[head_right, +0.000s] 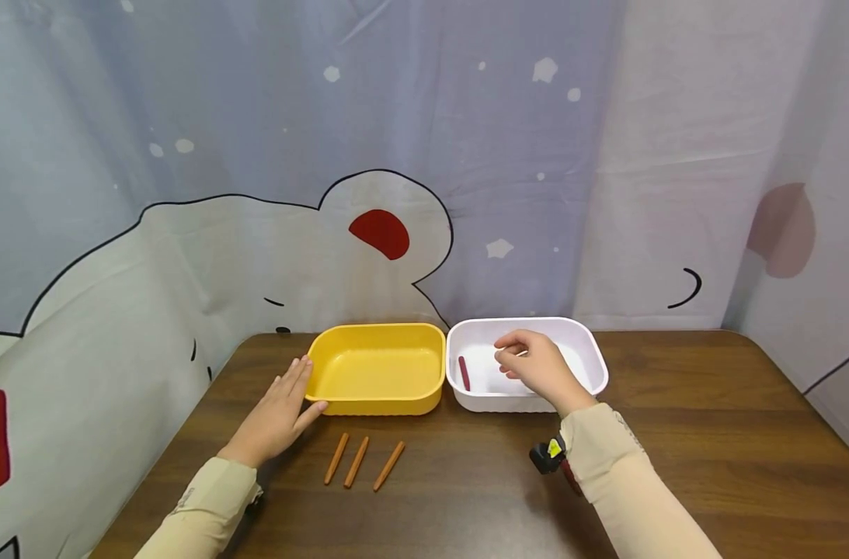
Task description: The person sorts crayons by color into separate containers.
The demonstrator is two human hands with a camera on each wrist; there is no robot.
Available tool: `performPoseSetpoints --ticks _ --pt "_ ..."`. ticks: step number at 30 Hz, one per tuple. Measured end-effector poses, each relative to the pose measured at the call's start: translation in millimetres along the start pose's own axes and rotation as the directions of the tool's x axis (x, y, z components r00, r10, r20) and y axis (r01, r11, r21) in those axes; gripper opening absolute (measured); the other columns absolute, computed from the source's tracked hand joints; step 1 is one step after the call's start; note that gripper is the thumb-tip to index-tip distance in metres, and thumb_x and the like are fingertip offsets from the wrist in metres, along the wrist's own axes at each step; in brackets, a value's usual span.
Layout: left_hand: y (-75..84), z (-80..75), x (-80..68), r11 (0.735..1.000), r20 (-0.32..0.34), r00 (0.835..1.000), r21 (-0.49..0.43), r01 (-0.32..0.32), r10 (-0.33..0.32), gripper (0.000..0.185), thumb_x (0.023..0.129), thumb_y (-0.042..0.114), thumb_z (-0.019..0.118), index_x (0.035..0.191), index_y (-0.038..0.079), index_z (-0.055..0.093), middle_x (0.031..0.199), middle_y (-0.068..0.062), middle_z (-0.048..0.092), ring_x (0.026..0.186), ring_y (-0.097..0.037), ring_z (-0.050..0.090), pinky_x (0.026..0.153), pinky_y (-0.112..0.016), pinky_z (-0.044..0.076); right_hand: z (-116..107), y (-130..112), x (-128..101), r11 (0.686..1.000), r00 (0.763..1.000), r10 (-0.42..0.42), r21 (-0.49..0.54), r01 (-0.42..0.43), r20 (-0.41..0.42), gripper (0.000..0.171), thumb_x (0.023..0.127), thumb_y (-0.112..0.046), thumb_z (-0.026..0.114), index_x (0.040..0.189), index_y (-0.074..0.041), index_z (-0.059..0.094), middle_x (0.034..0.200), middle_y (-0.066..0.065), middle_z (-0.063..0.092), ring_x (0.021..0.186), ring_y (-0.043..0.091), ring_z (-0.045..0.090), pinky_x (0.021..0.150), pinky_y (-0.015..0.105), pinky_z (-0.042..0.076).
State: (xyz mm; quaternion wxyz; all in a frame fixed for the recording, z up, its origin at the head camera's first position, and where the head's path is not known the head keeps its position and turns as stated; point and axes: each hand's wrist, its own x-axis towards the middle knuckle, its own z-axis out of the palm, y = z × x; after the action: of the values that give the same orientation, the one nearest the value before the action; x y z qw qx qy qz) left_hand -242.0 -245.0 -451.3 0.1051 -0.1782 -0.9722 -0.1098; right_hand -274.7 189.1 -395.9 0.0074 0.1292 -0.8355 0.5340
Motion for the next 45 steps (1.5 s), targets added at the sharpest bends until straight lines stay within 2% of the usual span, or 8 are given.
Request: performPoseSetpoints --ticks 8,15,20,27,32,36,39,45 --pt "-1.0 -1.2 0.3 1.000 -0.001 1.000 0.000 -0.001 0.001 0.082 0.105 0.048 0.051 0.157 -0.008 0.023 0.164 -0.023 0.023 0.153 -0.038 0.019 0.120 -0.059 0.021 -17 -8 -37 0.999 0.999 -0.034 0.017 0.035 -0.031 0.032 0.098 -0.009 0.066 0.120 0.013 0.063 0.108 0.028 0.069 0.089 0.028 0.074 0.075 0.030 0.062" --pt "-1.5 -2.8 -0.1 1.000 -0.009 1.000 0.007 -0.010 0.010 0.082 0.104 0.048 0.053 0.156 -0.009 0.025 0.163 -0.024 0.025 0.152 -0.039 0.021 0.119 -0.060 0.024 -26 2 -65 0.999 0.996 -0.049 0.003 0.049 -0.073 0.029 0.097 -0.009 0.067 0.118 0.012 0.065 0.102 0.023 0.071 0.080 0.015 0.073 0.072 0.028 0.061" --pt "-0.5 -2.7 0.1 1.000 -0.003 1.000 0.011 -0.005 0.005 0.082 0.104 0.047 0.054 0.157 -0.009 0.024 0.164 -0.023 0.025 0.152 -0.038 0.021 0.119 -0.059 0.024 -30 10 -80 0.998 0.994 -0.057 -0.026 0.055 -0.094 0.025 0.097 -0.009 0.068 0.115 0.009 0.067 0.099 0.022 0.072 0.078 0.013 0.073 0.070 0.029 0.062" --pt "0.0 -1.3 0.9 1.000 0.001 1.000 0.013 -0.003 0.003 0.082 0.104 0.046 0.054 0.157 -0.008 0.023 0.164 -0.023 0.024 0.152 -0.038 0.020 0.119 -0.060 0.024 -33 20 -96 0.997 0.995 -0.020 -0.078 0.012 -0.097 0.022 0.096 -0.008 0.068 0.112 0.007 0.068 0.089 0.011 0.073 0.076 0.012 0.071 0.067 0.031 0.061" --pt "0.1 -0.9 1.1 1.000 -0.002 1.000 0.009 -0.008 0.008 0.082 0.104 0.046 0.054 0.157 -0.008 0.023 0.164 -0.023 0.024 0.152 -0.038 0.020 0.119 -0.060 0.024 -36 29 -102 0.990 0.995 0.021 -0.135 -0.034 -0.101 0.020 0.095 -0.006 0.069 0.109 0.008 0.069 0.090 0.014 0.073 0.072 0.010 0.069 0.065 0.029 0.060" --pt "-0.7 0.1 0.5 1.000 -0.005 1.000 0.005 -0.011 0.011 0.082 0.104 0.047 0.053 0.157 -0.009 0.024 0.163 -0.024 0.024 0.152 -0.039 0.020 0.119 -0.060 0.024 -40 35 -104 0.968 0.991 0.073 -0.232 -0.098 -0.112 0.020 0.093 -0.007 0.071 0.106 0.007 0.070 0.089 0.013 0.074 0.068 0.013 0.069 0.062 0.026 0.057" --pt "-1.8 1.2 0.1 1.000 -0.006 1.000 0.002 -0.015 0.015 0.082 0.105 0.049 0.051 0.156 -0.009 0.024 0.163 -0.025 0.024 0.152 -0.040 0.020 0.119 -0.061 0.023 -43 40 -105 0.935 0.986 0.096 -0.327 -0.136 -0.135 0.019 0.092 -0.011 0.074 0.103 0.004 0.071 0.087 0.007 0.074 0.068 0.013 0.068 0.062 0.027 0.054" --pt "-2.5 2.1 -0.3 1.000 0.008 1.000 0.001 0.000 0.000 0.083 0.105 0.049 0.051 0.157 -0.008 0.022 0.164 -0.023 0.022 0.153 -0.038 0.018 0.120 -0.060 0.023 -48 48 -105 0.871 0.982 0.123 -0.459 -0.176 -0.144 0.022 0.089 -0.018 0.076 0.100 0.000 0.072 0.084 0.003 0.074 0.077 0.019 0.069 0.070 0.041 0.052"
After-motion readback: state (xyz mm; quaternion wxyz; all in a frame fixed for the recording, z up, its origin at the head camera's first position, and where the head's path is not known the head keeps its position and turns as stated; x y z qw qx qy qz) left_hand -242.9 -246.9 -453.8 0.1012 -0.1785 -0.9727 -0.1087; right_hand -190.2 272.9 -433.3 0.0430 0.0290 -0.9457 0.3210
